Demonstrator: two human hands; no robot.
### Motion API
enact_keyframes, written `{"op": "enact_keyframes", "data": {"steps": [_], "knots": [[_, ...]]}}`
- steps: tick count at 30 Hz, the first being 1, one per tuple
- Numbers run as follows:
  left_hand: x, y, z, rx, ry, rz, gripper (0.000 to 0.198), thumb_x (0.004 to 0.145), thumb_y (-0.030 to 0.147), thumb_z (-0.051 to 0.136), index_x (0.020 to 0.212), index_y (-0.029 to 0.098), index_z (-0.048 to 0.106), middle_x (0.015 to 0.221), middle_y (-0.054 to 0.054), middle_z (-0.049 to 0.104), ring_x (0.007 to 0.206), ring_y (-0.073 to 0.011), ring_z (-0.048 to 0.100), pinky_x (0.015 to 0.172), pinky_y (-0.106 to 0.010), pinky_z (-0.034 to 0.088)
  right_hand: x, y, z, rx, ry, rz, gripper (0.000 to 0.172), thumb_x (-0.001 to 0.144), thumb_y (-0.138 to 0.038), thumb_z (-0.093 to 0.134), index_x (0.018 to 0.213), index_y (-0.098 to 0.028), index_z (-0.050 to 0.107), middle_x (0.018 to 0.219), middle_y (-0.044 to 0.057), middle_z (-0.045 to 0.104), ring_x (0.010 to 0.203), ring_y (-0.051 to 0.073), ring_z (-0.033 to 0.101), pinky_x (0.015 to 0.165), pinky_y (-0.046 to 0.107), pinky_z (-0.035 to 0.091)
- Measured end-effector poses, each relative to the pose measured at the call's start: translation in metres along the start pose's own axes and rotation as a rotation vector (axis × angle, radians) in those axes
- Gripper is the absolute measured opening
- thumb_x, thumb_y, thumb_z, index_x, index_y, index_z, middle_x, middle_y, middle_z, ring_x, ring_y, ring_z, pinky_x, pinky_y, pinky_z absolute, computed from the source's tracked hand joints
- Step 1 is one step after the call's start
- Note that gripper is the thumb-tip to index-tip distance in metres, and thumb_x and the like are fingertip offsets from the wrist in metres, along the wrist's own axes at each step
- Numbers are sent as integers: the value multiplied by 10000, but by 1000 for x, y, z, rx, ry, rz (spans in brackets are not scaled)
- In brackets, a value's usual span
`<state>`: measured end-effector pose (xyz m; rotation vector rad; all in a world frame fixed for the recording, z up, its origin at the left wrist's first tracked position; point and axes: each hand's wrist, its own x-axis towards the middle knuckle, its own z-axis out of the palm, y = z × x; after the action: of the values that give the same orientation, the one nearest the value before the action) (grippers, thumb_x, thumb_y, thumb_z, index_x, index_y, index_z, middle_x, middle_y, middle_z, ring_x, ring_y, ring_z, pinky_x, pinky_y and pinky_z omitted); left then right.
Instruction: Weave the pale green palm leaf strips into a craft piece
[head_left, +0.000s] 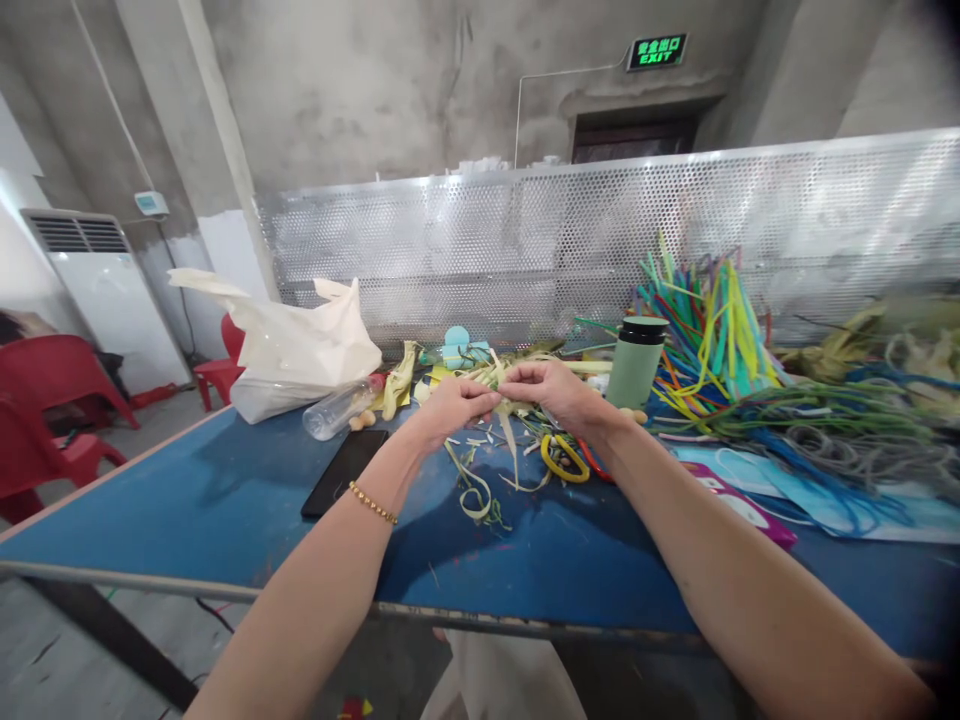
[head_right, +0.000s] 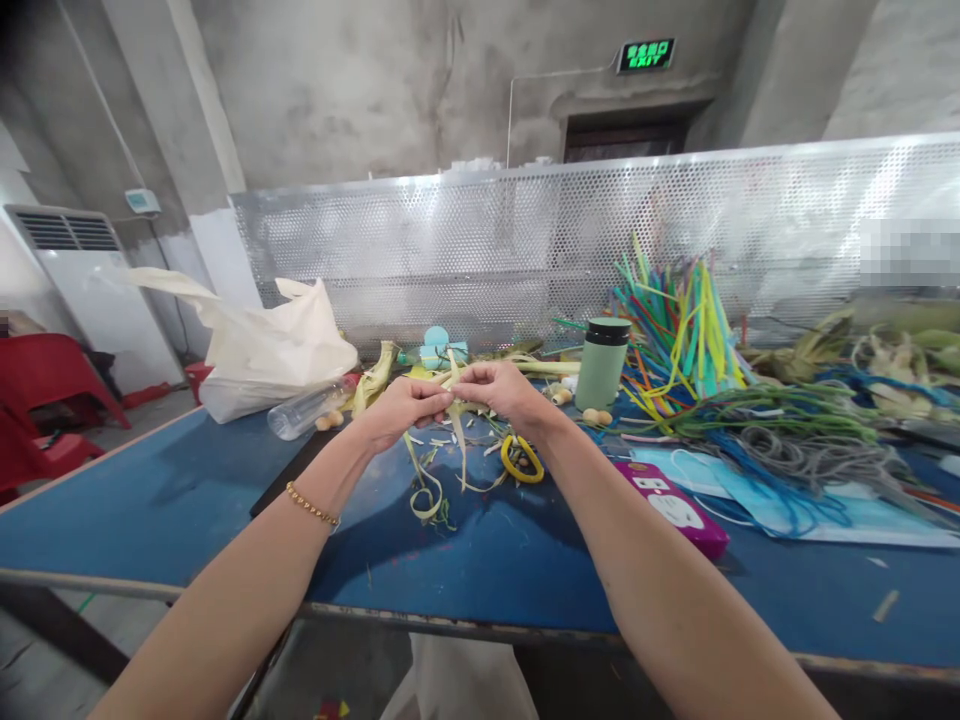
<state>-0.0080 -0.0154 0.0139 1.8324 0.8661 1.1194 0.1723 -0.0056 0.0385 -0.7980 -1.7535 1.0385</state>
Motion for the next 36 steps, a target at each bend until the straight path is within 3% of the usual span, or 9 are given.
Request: {"op": "enact_keyframes", "data": {"steps": [8, 17, 24, 28, 36], "knots": [[0, -1, 2, -94, 25, 0, 376, 716, 477, 719, 573, 143, 619, 475, 47, 332, 463, -53, 245, 467, -251, 125, 0, 5, 11, 135, 85, 12, 264, 555, -335, 825, 608, -159, 635, 544, -39, 576, 501, 68, 461, 502, 212, 361], [-3, 3, 2, -103, -18, -71, 367, 638, 470, 778, 568, 142, 632, 480, 49, 320, 478, -52, 218, 472, -254, 119, 2, 11, 15, 132, 154, -44, 259, 571, -327, 817, 606, -162, 621, 563, -36, 579, 521, 78, 487, 530, 224, 405], [1, -1, -2, -143, 82, -45, 341, 655, 443, 765, 597, 134, 634, 508, 42, 353, 490, -57, 235, 496, -267, 129, 3, 5, 7, -79, 117, -97, 275, 680, -420, 754, 624, -168, 660, 572, 3, 617, 525, 105, 515, 505, 231, 417], [4, -5, -7, -179, 78, -37, 372, 690, 447, 737, 559, 145, 565, 521, 49, 330, 478, -53, 209, 496, -276, 102, 0, 0, 0, -229, -12, -149, 314, 739, -417, 711, 560, -170, 634, 485, -12, 551, 468, 89, 460, 458, 223, 353], [3, -4, -7, -152, 85, -29, 404, 676, 481, 737, 567, 145, 542, 530, 46, 341, 487, -55, 232, 501, -271, 120, -4, -4, 2, -181, -62, -95, 250, 699, -387, 743, 709, -147, 673, 577, -17, 582, 501, 73, 454, 492, 224, 346]]}}
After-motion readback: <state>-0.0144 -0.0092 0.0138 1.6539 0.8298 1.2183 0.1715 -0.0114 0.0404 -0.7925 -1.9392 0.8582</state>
